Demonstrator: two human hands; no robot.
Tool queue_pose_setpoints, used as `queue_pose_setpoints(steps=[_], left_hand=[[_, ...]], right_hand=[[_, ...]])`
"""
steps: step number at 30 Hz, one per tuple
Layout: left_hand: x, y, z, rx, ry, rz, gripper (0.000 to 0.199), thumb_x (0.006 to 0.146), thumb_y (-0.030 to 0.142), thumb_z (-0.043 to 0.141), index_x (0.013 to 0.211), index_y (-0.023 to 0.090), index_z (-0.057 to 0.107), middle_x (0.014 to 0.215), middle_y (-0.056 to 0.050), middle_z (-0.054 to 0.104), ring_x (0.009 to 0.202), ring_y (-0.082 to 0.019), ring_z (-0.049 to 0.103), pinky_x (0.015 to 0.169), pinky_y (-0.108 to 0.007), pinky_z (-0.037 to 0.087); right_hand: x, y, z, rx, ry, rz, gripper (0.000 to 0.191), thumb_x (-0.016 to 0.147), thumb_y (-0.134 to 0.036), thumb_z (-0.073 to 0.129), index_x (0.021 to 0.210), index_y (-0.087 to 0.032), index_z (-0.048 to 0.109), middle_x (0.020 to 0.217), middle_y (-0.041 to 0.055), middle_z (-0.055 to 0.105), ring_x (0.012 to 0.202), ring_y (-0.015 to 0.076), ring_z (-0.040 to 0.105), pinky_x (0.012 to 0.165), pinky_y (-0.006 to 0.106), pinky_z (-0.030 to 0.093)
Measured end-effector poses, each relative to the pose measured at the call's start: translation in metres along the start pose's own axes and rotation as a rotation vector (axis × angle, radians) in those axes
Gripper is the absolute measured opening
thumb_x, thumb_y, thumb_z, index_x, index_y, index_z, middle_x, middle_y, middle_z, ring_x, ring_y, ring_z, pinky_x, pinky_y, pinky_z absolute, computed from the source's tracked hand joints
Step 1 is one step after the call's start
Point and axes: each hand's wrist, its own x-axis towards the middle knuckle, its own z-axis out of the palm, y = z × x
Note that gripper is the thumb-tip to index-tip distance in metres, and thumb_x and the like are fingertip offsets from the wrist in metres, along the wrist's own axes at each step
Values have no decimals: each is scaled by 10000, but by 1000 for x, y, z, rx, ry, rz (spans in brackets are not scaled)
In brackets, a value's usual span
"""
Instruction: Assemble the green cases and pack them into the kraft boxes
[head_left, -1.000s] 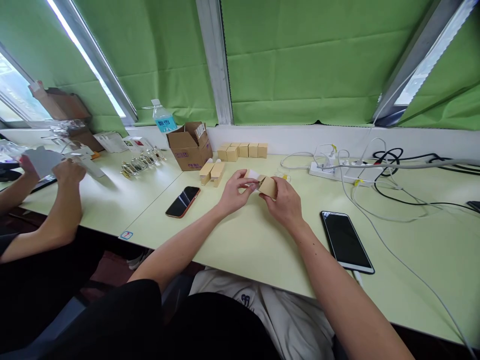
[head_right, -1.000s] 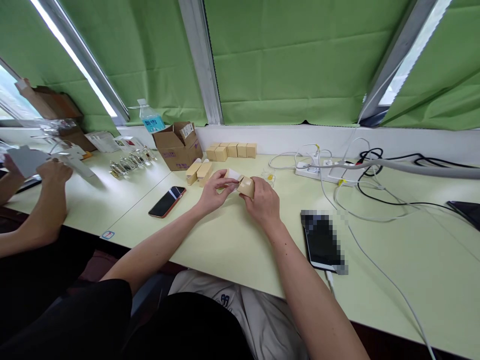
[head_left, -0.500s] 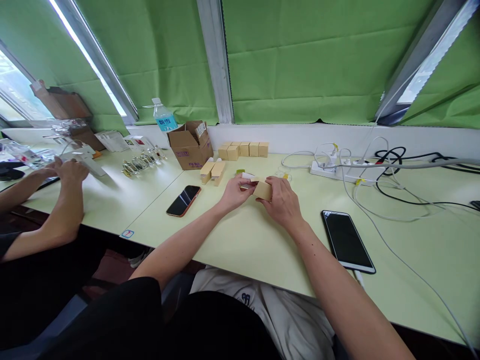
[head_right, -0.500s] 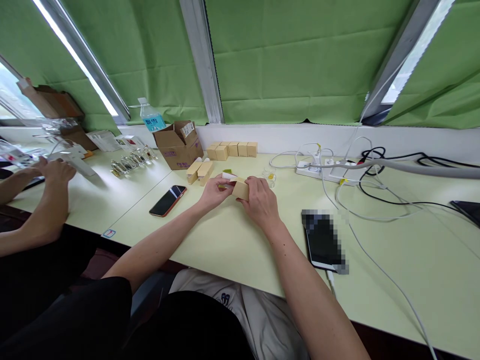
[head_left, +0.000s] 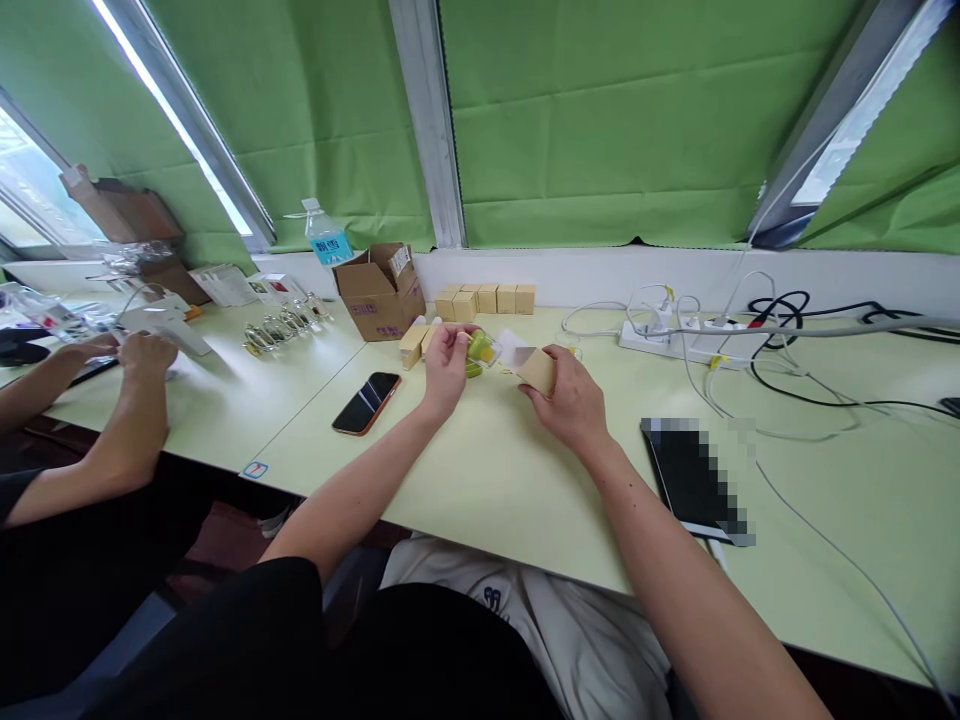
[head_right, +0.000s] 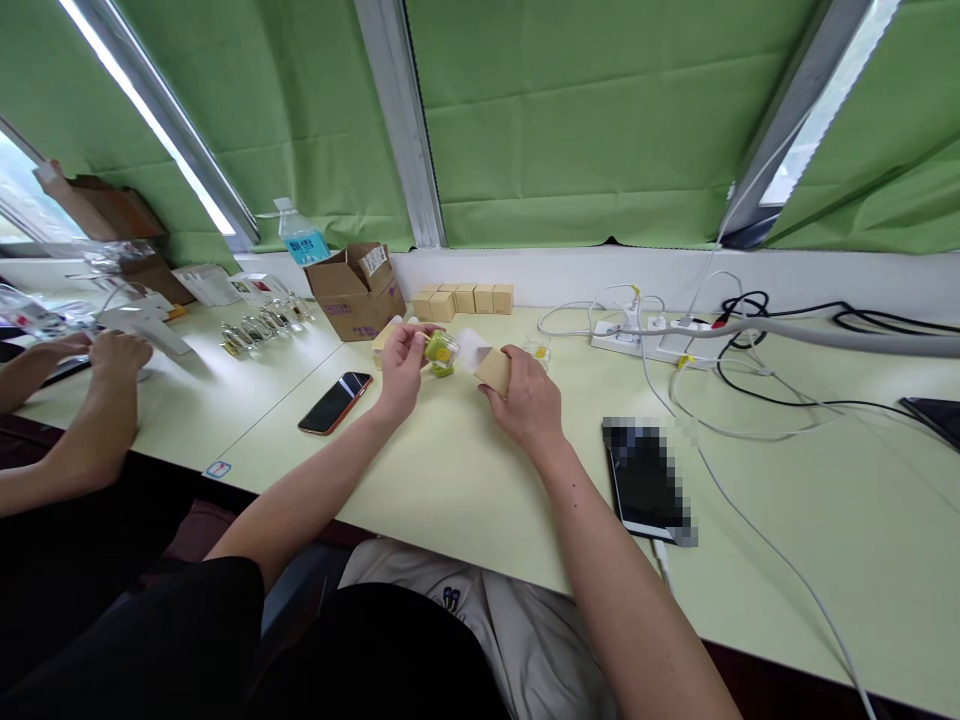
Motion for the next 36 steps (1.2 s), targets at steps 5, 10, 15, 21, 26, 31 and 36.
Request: queue_pose_setpoints(steps=[5, 10, 15, 21, 26, 31, 36], left_hand=[[15, -3, -15, -80, -88, -197, 521, 950, 722, 733, 985, 247, 521, 1025, -74, 783, 869, -200, 767, 667, -320, 643], [7, -7, -11, 124, -573, -172, 383, 953, 559, 768, 889, 212, 618, 955, -99, 807, 894, -227, 769, 776, -367, 638], [-10, 1, 0, 253, -881, -113, 200, 998, 393, 661, 996, 210, 740, 1071, -99, 837, 899, -230, 760, 801, -378, 621], [-10, 5, -2, 197, -909, -94, 221, 961, 415, 723, 1012, 203, 759, 1085, -112, 836, 934, -245, 785, 882, -417, 649], [-18, 7, 3, 149, -664, -14, 524, 1026, 484, 697, 1489, 268, 580, 1466, -148, 718, 1429, -312, 666, 1131, -491, 583], [-33, 10, 22, -55, -583, 14, 749, 1051, 620, 656, 1673, 296, 395, 1617, -172, 613, 1557, -328, 564, 1227, -515, 544], [-38, 9, 32, -78, -474, 67, 745, 1050, 660, 631, 1662, 286, 432, 1691, -162, 546, 1531, -326, 591, 1268, -517, 521]], right_hand=[[6, 3, -3, 109, 74, 217, 582, 901, -498, 746, 1391, -230, 584, 1335, 171, 750, 1134, 390, 713, 828, 490, 604], [13, 4, -5, 564, 167, 408, 679, 809, -682, 822, 1290, -236, 646, 1248, 120, 766, 1067, 311, 698, 840, 440, 620], [15, 0, -7, 1141, 37, 534, 606, 816, -770, 829, 1051, -231, 687, 1023, 35, 735, 854, 186, 667, 641, 285, 558], [18, -3, -10, 1490, -40, 588, 629, 797, -774, 863, 1086, -237, 707, 1033, 54, 782, 891, 226, 739, 716, 353, 637], [16, -5, -12, 1502, -95, 565, 547, 876, -713, 813, 1185, -280, 688, 1216, 63, 807, 1026, 257, 778, 795, 410, 672], [14, -16, -10, 1529, -138, 471, 494, 893, -688, 794, 1167, -303, 653, 1304, 63, 799, 1133, 280, 777, 897, 485, 684], [14, -25, -10, 1539, -152, 450, 626, 846, -614, 862, 1341, -421, 531, 1307, -15, 800, 1112, 261, 801, 904, 521, 691]])
